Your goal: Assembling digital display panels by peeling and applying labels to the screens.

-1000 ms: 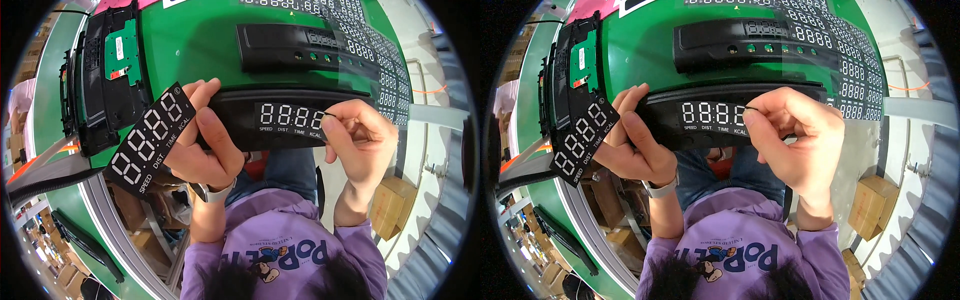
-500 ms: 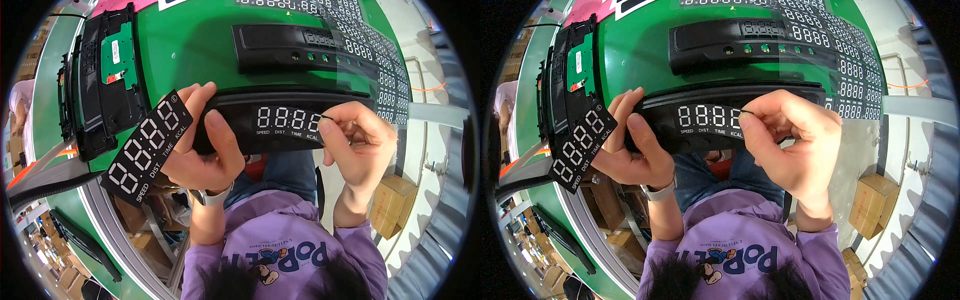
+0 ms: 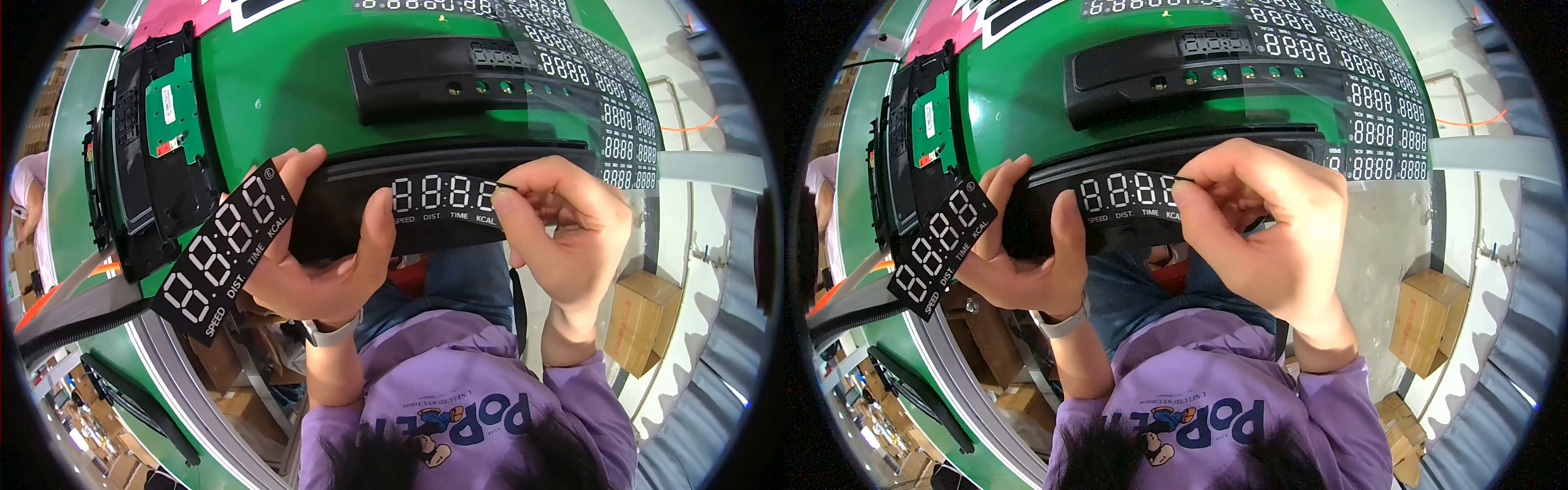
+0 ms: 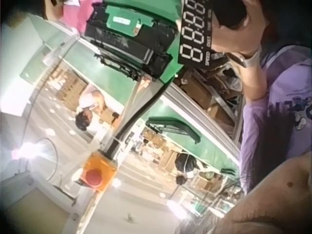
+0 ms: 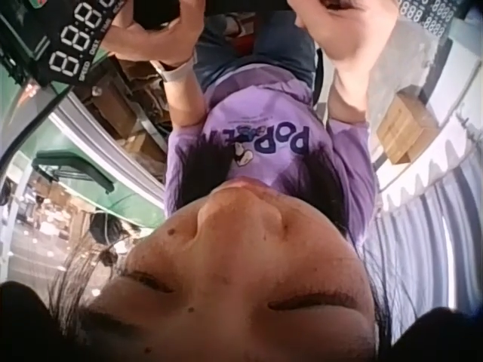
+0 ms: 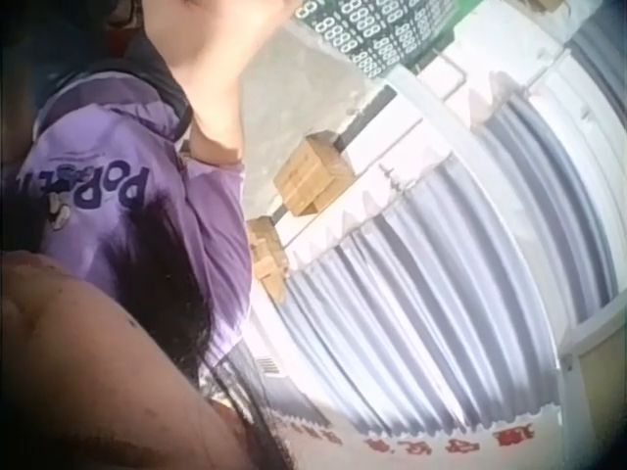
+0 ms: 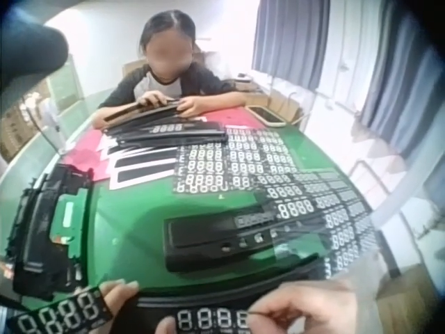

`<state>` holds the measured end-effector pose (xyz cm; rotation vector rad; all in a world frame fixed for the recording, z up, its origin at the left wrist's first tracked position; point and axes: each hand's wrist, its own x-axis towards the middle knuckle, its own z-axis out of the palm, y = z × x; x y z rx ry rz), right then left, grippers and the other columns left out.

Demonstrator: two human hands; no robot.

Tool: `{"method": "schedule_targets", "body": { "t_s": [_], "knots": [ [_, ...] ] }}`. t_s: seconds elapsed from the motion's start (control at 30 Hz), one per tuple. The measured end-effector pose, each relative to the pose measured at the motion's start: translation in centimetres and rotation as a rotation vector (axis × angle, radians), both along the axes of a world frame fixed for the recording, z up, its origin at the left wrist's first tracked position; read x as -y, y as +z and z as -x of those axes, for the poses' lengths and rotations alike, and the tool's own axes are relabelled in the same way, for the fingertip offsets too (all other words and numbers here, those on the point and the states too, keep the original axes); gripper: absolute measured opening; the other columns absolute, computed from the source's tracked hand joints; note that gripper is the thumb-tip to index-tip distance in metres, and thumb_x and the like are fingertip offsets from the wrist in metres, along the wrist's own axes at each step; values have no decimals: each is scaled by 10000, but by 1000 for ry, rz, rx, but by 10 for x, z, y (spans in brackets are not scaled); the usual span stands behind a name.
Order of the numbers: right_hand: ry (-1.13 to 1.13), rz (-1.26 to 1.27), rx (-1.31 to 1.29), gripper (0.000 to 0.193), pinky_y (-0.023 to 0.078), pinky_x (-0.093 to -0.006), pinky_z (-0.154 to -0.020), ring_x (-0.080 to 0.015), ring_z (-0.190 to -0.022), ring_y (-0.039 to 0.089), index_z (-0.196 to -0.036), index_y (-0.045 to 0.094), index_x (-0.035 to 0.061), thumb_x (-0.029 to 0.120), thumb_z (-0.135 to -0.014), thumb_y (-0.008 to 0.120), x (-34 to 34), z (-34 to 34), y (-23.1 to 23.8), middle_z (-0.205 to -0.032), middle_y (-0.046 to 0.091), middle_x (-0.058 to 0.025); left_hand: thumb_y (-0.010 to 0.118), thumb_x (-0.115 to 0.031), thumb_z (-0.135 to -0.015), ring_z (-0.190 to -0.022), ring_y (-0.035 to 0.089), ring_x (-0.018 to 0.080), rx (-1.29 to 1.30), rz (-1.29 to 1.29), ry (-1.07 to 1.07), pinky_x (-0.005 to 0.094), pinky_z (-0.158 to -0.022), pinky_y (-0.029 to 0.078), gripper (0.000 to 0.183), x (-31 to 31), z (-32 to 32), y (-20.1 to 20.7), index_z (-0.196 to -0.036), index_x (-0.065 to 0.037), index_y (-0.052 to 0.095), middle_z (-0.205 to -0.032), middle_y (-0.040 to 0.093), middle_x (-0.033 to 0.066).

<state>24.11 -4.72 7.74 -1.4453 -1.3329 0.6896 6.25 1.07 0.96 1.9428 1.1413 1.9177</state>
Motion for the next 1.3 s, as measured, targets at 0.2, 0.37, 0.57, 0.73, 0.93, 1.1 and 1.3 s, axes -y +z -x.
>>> {"method": "schedule_targets", "body": {
  "t_s": [0.2, 0.37, 0.57, 0.73, 0.93, 1.1, 1.3],
  "knots": [
    [-13, -11, 53, 82, 369, -156, -411, -16, -516, 546, -842, 654, -61, -135, -807, 654, 0, 3, 2, -682, 615, -17, 908, -72, -684, -957, 636, 307, -43, 43, -51, 389, -845, 547, 804, 6, 3, 6, -1225, 150, 357, -1051, 669, 265],
    [-51, 17, 55, 69, 399, -170, -435, -21, -536, 570, -817, 656, -41, -102, -796, 680, 1, 5, 1, -659, 615, -10, 906, -61, -685, -967, 638, 328, 42, 48, -72, 402, -825, 566, 807, 6, -2, 2, -1222, 151, 343, -1047, 662, 281],
    [-42, -38, 84, 62, 351, -158, -401, -9, -501, 541, -812, 651, -52, -113, -817, 665, -1, 5, 0, -648, 592, 6, 906, -60, -685, -977, 635, 324, 29, 62, -61, 391, -832, 561, 846, 5, 1, 6, -1250, 147, 312, -1049, 660, 282],
    [-57, -39, 100, 65, 351, -158, -400, -12, -501, 547, -804, 650, -49, -110, -815, 670, -1, 5, -1, -637, 585, 10, 923, -68, -661, -976, 632, 316, 37, 74, -65, 383, -837, 552, 847, 4, -1, 3, -1240, 130, 337, -1059, 650, 271],
    [-17, -34, 130, 70, 355, -159, -407, -16, -491, 547, -781, 656, -34, -75, -805, 708, -2, 5, 2, -629, 592, -6, 952, -111, -634, -966, 633, 290, -48, 129, -43, 363, -854, 544, 940, 11, 5, 12, -1264, 119, 293, -1073, 646, 236],
    [132, -112, 8, 88, 442, -203, -452, -74, -495, 594, -756, 666, -9, -46, -787, 740, -1, -2, 4, -630, 630, -44, 959, -156, -636, -955, 634, 259, 59, 127, -59, 347, -862, 542, 910, 10, 1, 8, -1275, 123, 373, -1058, 650, 197],
    [29, -93, 25, 99, 438, -203, -448, -74, -491, 594, -741, 664, -9, -32, -794, 744, 1, 2, 5, -601, 619, -38, 962, -159, -629, -927, 636, 259, 23, 199, -59, 352, -838, 552, 785, 11, 3, 13, -1194, 120, 495, -1049, 651, 197]
  ]
}}
